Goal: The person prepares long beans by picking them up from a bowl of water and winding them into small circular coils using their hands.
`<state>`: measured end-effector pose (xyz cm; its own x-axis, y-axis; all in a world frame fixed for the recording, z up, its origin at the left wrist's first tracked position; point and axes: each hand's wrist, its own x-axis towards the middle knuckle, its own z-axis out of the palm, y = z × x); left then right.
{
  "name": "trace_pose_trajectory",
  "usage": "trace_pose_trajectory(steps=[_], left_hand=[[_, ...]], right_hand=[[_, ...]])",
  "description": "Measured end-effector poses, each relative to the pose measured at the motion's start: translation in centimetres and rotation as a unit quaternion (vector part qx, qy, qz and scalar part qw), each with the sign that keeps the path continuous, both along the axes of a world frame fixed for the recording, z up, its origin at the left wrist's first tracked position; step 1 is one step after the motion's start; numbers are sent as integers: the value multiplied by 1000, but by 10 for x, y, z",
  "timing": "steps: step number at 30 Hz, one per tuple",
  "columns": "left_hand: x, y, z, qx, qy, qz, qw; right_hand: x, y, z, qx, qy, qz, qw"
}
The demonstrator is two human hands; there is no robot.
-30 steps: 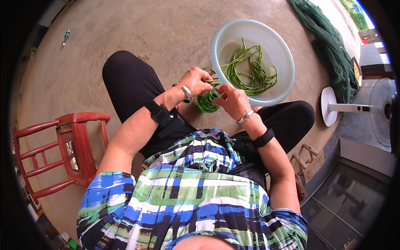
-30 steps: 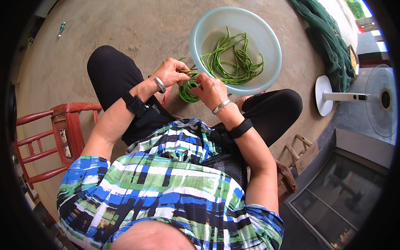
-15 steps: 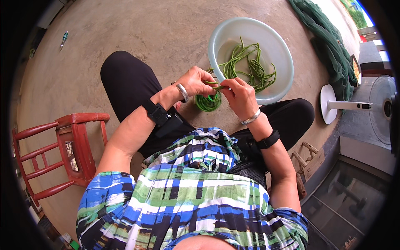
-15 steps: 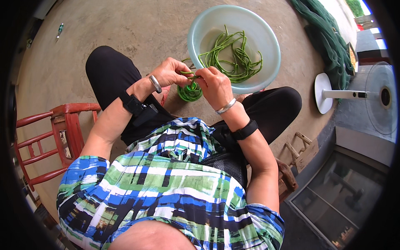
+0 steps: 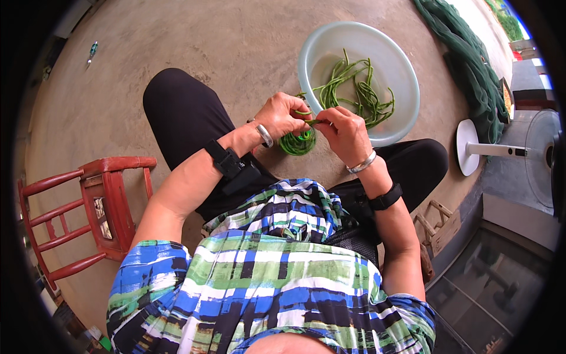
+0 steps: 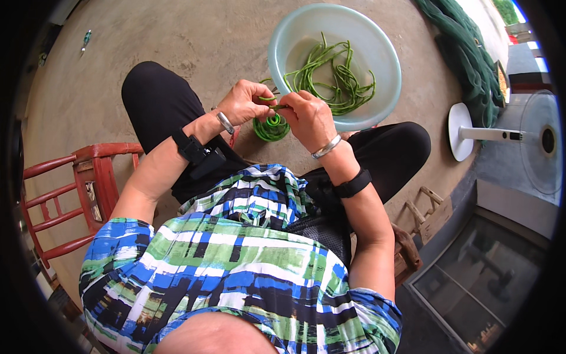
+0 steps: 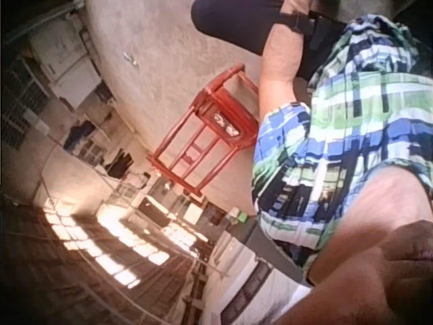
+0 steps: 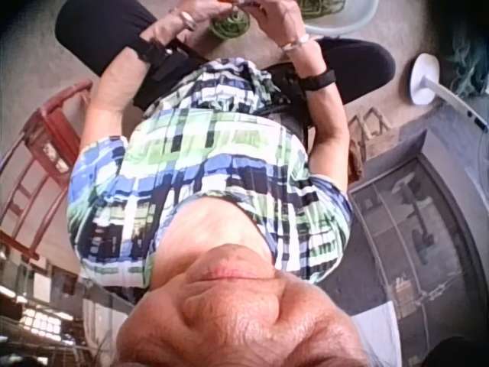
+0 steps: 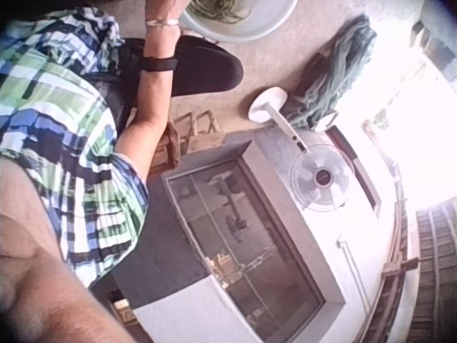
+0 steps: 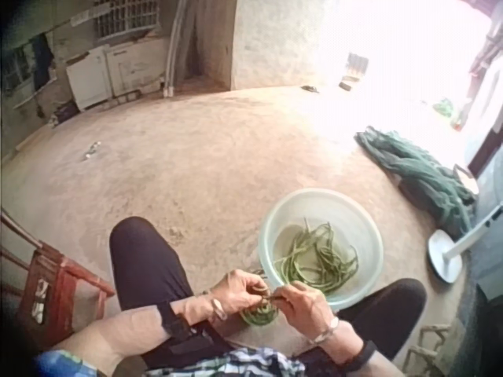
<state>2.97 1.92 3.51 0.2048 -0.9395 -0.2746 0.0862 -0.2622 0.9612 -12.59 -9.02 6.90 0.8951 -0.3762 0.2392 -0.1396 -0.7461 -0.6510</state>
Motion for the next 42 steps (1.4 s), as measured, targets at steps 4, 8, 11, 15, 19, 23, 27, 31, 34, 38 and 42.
trace_pose_trajectory(steps=[4, 8, 11, 15, 19, 23, 27, 31, 34, 38, 42], left_hand=[[-7, -2, -1, -63, -118, 36, 990], [-8, 1, 3, -118, -265, 25, 957], [-13, 3, -7, -130, -304, 17, 943], [-16, -1, -18, -126, -325, -6, 937], [-11, -2, -21, -119, -398, -4, 909], [10, -2, -3, 25, -284, -69, 956], [19, 0, 0, 56, -157, -91, 982], [24, 1, 0, 49, -76, -78, 993], [23, -1, 6, 80, -96, -57, 991], [9, 0, 6, 18, -320, -30, 947], [2, -1, 1, -34, -335, 25, 941]], right_hand=[[-5, -1, 0, 11, 26, 24, 999], [-4, 2, 5, 34, 9, -6, 999], [-5, 1, -2, 29, 1, 25, 999], [-6, -1, -9, 38, 37, 52, 997], [-3, 0, -24, 61, 21, 53, 996], [2, 5, -31, 98, 48, 17, 994], [6, 9, -33, 137, 81, -31, 987], [4, 10, -40, 57, 117, -24, 991], [4, 11, -44, 69, 121, -7, 990], [3, 13, -39, 111, 124, -9, 986], [4, 14, -39, 114, 91, -21, 989]])
